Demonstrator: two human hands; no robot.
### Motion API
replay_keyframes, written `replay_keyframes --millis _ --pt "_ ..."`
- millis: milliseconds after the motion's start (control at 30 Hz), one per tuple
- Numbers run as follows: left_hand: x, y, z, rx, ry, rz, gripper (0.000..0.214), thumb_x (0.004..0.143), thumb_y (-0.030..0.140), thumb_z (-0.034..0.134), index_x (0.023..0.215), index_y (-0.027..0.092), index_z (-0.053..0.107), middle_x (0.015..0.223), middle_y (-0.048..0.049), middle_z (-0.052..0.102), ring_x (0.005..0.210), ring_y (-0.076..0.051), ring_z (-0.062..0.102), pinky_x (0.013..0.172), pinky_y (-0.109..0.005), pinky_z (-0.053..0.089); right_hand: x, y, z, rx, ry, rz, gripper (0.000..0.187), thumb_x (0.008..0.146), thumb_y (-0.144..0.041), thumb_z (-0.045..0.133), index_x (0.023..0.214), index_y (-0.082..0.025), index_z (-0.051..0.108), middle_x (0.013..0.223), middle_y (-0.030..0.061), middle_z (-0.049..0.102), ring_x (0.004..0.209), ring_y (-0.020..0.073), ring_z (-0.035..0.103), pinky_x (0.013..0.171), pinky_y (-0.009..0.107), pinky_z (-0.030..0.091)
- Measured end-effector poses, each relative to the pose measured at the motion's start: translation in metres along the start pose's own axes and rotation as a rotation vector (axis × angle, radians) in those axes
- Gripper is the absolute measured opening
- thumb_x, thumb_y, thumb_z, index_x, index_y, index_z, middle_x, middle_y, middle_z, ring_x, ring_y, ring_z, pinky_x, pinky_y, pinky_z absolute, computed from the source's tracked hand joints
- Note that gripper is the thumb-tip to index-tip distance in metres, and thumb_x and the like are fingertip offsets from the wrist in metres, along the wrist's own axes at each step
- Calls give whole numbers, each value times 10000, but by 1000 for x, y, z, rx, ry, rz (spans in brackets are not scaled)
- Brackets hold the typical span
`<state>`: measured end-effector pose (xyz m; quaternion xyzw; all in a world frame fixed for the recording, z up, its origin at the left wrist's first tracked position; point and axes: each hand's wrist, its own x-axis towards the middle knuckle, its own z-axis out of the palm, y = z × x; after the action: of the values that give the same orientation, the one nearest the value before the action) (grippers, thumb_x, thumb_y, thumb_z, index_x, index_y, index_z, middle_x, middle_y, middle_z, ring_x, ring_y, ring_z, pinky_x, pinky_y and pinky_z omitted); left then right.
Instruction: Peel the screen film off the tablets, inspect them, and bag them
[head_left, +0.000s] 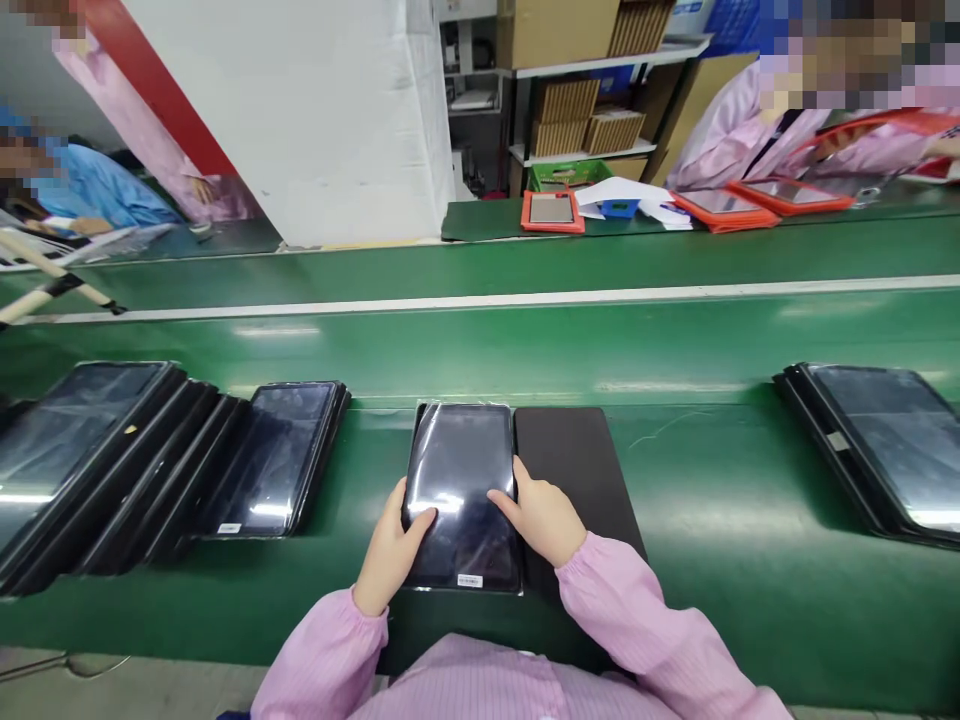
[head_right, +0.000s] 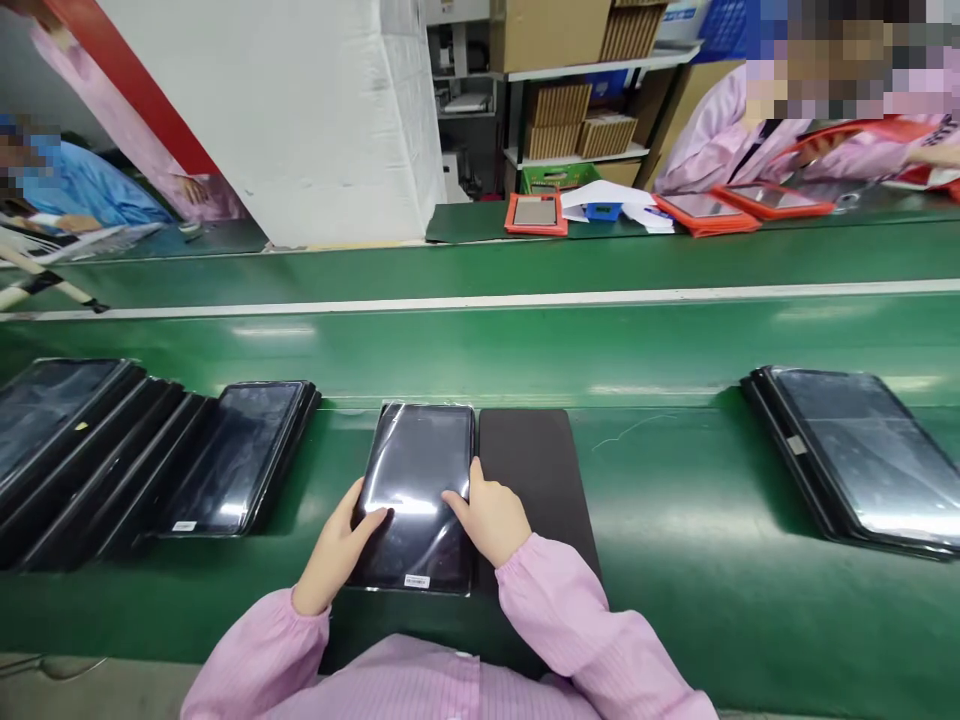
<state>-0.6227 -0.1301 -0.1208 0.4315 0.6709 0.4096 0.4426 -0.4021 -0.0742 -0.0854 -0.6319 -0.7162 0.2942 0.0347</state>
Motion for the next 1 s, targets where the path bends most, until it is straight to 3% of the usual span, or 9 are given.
replay_keyframes --millis 67,267,433,500,567,667,867,933,1000 --pt "2 3 1 -32 -38 21 503 853 443 628 1279 177 591 1282 -128 663 1229 -303 596 1111 -468 395 -1 -1 3 -76 2 11 673 990 -442 519 1503 -25 394 835 178 753 831 356 734 658 361 474" --pt "2 7 1 -41 133 36 561 764 460 722 1235 171 626 1293 -147 631 1219 -307 590 1087 -458 412 -4 7 10 -125 11 -14 642 1028 -427 440 1543 -59 325 769 87 742 782 282 741 629 308 444" --pt "12 17 -4 -196 143 -50 824 677 448 796 1399 172 510 1162 -120 680 1066 -260 660 1025 -439 465 -4 10 8 -64 32 -48 607 1021 -407 427 1529 -85 346 741 46 731 751 249 729 621 294 422" --pt "20 24 -5 -224 80 -85 810 658 454 804 1359 139 548 1109 -116 707 1025 -262 676 1002 -435 477 -4 11 7 -32 37 -65 613 1009 -401 433 1523 -77 353 724 38 722 742 247 721 621 295 417" --pt "26 32 -6 -210 2 -52 650 661 464 797 1197 126 651 1102 -123 729 1037 -284 681 991 -435 485 -4 12 6 6 35 -84 619 999 -398 435 1521 -75 360 691 21 703 710 238 707 617 296 411" --pt "32 44 -7 -167 -15 8 523 664 437 806 1076 142 675 1110 -127 745 1059 -306 686 989 -448 491 -2 15 6 68 31 -107 637 987 -421 440 1526 -90 373 619 -17 652 647 219 674 605 291 402" --pt "29 59 -8 -302 -173 -248 579 667 413 839 1126 169 584 952 -81 736 805 -242 717 720 -364 559 -1 20 3 210 25 -131 663 944 -435 509 1519 -116 427 561 -42 596 617 209 644 622 291 433" --pt "28 61 -7 -330 -214 -229 579 686 426 825 1147 164 593 966 -82 731 795 -231 708 705 -345 554 -1 24 -2 290 1 -149 620 934 -417 533 1500 -169 471 560 -52 611 575 190 644 626 289 468" --pt "26 63 -6 -355 -211 -130 589 698 433 811 1174 158 599 1041 -96 731 881 -242 708 769 -343 555 1 27 -10 366 2 -165 577 931 -413 542 1473 -218 509 713 -19 707 617 173 683 673 295 520"
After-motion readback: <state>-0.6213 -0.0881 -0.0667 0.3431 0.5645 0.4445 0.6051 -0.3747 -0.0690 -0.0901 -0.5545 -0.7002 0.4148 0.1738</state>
